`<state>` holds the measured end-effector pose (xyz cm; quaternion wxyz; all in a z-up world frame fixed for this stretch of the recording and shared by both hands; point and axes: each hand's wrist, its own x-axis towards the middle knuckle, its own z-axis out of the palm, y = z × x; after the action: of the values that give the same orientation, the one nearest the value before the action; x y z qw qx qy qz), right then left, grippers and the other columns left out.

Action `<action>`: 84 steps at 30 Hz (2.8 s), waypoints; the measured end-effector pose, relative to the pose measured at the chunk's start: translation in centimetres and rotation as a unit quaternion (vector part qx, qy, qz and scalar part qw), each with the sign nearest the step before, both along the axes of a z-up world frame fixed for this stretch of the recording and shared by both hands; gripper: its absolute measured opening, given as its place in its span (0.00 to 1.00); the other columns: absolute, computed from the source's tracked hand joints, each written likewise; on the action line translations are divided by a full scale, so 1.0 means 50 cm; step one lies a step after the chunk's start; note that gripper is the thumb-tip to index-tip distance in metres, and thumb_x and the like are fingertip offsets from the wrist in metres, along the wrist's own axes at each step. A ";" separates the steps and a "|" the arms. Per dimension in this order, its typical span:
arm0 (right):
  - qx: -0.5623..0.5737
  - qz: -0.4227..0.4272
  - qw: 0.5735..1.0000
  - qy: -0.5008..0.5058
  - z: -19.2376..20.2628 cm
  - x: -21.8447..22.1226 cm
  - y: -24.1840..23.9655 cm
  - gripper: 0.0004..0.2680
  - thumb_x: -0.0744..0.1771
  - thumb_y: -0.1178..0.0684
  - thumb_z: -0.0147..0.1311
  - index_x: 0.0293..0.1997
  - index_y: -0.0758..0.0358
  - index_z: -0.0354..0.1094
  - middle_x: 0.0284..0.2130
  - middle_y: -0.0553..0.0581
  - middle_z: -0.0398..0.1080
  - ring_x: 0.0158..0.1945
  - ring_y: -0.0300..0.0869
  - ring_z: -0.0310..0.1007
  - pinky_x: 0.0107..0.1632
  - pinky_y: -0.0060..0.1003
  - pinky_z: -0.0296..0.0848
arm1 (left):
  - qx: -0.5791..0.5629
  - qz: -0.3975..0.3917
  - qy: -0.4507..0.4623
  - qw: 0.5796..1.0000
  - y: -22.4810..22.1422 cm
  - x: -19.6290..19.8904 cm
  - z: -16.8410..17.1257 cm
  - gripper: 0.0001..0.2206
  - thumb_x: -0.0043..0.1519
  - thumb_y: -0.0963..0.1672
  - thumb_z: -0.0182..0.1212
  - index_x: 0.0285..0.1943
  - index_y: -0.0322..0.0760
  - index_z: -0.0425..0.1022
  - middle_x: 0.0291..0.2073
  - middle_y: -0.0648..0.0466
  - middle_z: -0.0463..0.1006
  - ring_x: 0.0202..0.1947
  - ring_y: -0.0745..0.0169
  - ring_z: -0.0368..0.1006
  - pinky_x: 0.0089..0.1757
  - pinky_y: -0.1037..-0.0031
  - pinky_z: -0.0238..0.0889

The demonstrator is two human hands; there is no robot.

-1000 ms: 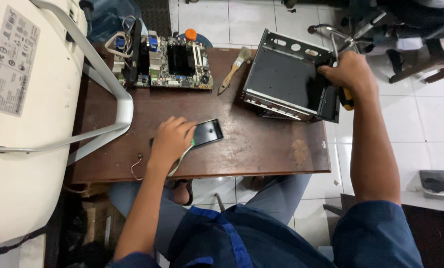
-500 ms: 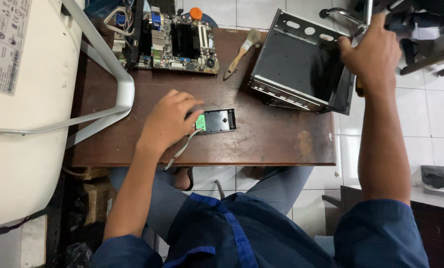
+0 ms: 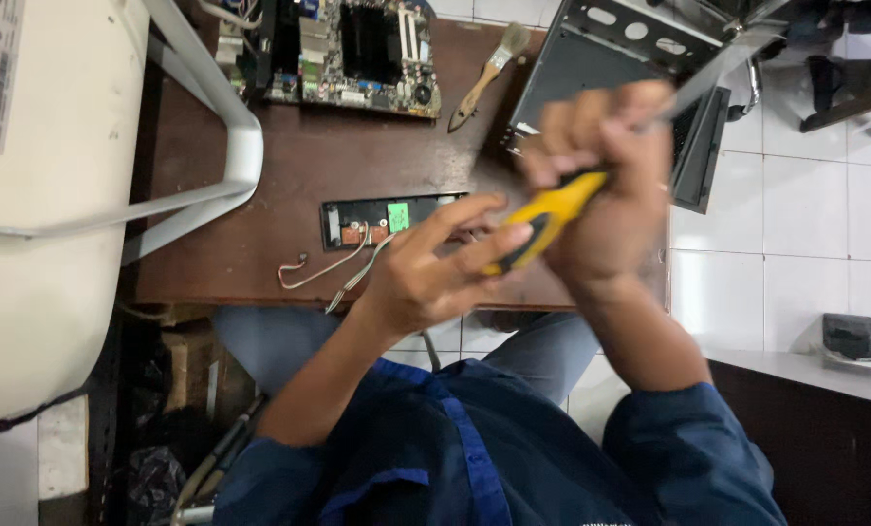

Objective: The person works on a computer motherboard and a small metal case on a wooden table. They use a screwdriver to remove screws from the case and handle various wires and components.

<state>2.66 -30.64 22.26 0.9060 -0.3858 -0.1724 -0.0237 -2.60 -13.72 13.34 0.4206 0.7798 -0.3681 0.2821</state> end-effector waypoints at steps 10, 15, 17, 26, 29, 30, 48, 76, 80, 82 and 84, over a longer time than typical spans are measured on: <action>-0.637 -0.083 0.744 -0.181 0.052 -0.064 -0.040 0.13 0.67 0.52 0.72 0.53 0.64 0.74 0.32 0.53 0.74 0.33 0.36 0.72 0.42 0.29 0.74 | 0.020 0.290 -0.116 0.950 0.178 -0.035 0.161 0.10 0.65 0.46 0.73 0.45 0.32 0.87 0.25 0.49 0.82 0.21 0.57 0.73 0.27 0.67 0.64; -0.577 -0.001 0.736 -0.354 -0.019 -0.044 0.020 0.32 0.73 0.25 0.20 0.65 0.67 0.62 0.57 0.67 0.74 0.60 0.55 0.77 0.67 0.54 0.73 | 0.092 0.061 -0.046 0.993 0.095 -0.012 0.183 0.23 0.69 0.53 0.73 0.52 0.27 0.79 0.40 0.45 0.86 0.32 0.57 0.83 0.35 0.67 0.77; -0.604 -0.005 0.738 -0.301 -0.033 -0.035 0.024 0.19 0.70 0.40 0.34 0.57 0.64 0.63 0.46 0.60 0.72 0.45 0.49 0.70 0.53 0.47 0.67 | 0.090 0.099 0.010 0.991 0.111 -0.025 0.191 0.24 0.67 0.55 0.71 0.54 0.28 0.79 0.43 0.46 0.85 0.36 0.57 0.81 0.38 0.67 0.75; -0.890 0.045 0.440 -0.110 -0.270 0.066 0.051 0.20 0.67 0.41 0.62 0.63 0.57 0.68 0.35 0.71 0.80 0.42 0.69 0.83 0.45 0.64 0.80 | 0.182 0.217 0.573 0.769 0.086 -0.125 -0.061 0.22 0.64 0.58 0.61 0.57 0.45 0.82 0.32 0.43 0.88 0.42 0.32 0.85 0.45 0.47 0.76; -0.890 0.013 0.446 -0.098 -0.323 0.060 0.046 0.15 0.66 0.38 0.60 0.48 0.56 0.78 0.30 0.67 0.79 0.39 0.68 0.83 0.41 0.61 0.81 | 0.129 0.288 0.552 0.772 0.107 -0.089 -0.122 0.26 0.65 0.61 0.61 0.55 0.40 0.77 0.36 0.41 0.87 0.43 0.33 0.84 0.45 0.46 0.76; -0.890 0.014 0.447 -0.087 -0.339 0.050 0.042 0.14 0.65 0.37 0.61 0.47 0.53 0.80 0.29 0.65 0.79 0.38 0.66 0.84 0.40 0.59 0.81 | 0.085 0.334 0.545 0.764 0.118 -0.078 -0.136 0.30 0.65 0.64 0.59 0.53 0.38 0.75 0.36 0.39 0.86 0.44 0.30 0.83 0.46 0.43 0.75; -0.569 -0.137 0.804 -0.107 -0.280 -0.054 -0.143 0.05 0.68 0.51 0.64 0.42 0.58 0.78 0.32 0.60 0.75 0.38 0.54 0.76 0.46 0.43 0.73 | 0.110 0.355 0.434 0.821 0.028 -0.023 -0.093 0.53 0.52 0.56 0.80 0.82 0.31 0.55 0.60 0.33 0.70 0.59 0.26 0.69 0.51 0.37 0.70; -0.555 -0.123 0.787 -0.241 -0.149 -0.005 -0.033 0.17 0.66 0.57 0.68 0.54 0.71 0.60 0.38 0.70 0.76 0.37 0.65 0.81 0.40 0.50 0.78 | 0.265 0.206 0.130 0.933 0.155 0.043 -0.245 0.18 0.68 0.60 0.55 0.60 0.66 0.81 0.54 0.62 0.81 0.59 0.55 0.71 0.50 0.60 0.63; -0.596 -0.092 0.756 -0.254 -0.132 0.020 0.015 0.17 0.68 0.56 0.66 0.56 0.68 0.57 0.34 0.74 0.74 0.36 0.72 0.78 0.39 0.54 0.76 | 0.240 0.221 0.143 0.934 0.148 0.043 -0.235 0.12 0.72 0.51 0.53 0.56 0.63 0.83 0.54 0.66 0.82 0.56 0.58 0.70 0.48 0.63 0.61; -0.609 -0.081 0.742 -0.266 -0.122 0.028 0.036 0.17 0.68 0.56 0.65 0.56 0.68 0.57 0.34 0.74 0.74 0.36 0.73 0.78 0.39 0.55 0.76 | 0.223 0.211 0.160 0.938 0.149 0.044 -0.230 0.12 0.72 0.50 0.51 0.56 0.62 0.83 0.53 0.68 0.82 0.56 0.59 0.70 0.48 0.64 0.61; -0.635 -0.066 0.720 -0.273 -0.122 0.034 0.047 0.17 0.69 0.53 0.63 0.56 0.66 0.56 0.35 0.72 0.74 0.37 0.71 0.78 0.40 0.56 0.76 | 0.228 0.210 0.152 0.938 0.151 0.045 -0.234 0.09 0.70 0.51 0.55 0.51 0.62 0.82 0.49 0.68 0.82 0.53 0.59 0.70 0.48 0.62 0.61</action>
<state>4.38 -28.28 16.18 0.3583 -0.8579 -0.3612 -0.0724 -0.34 -6.15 1.62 0.2130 0.9480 -0.1820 0.1509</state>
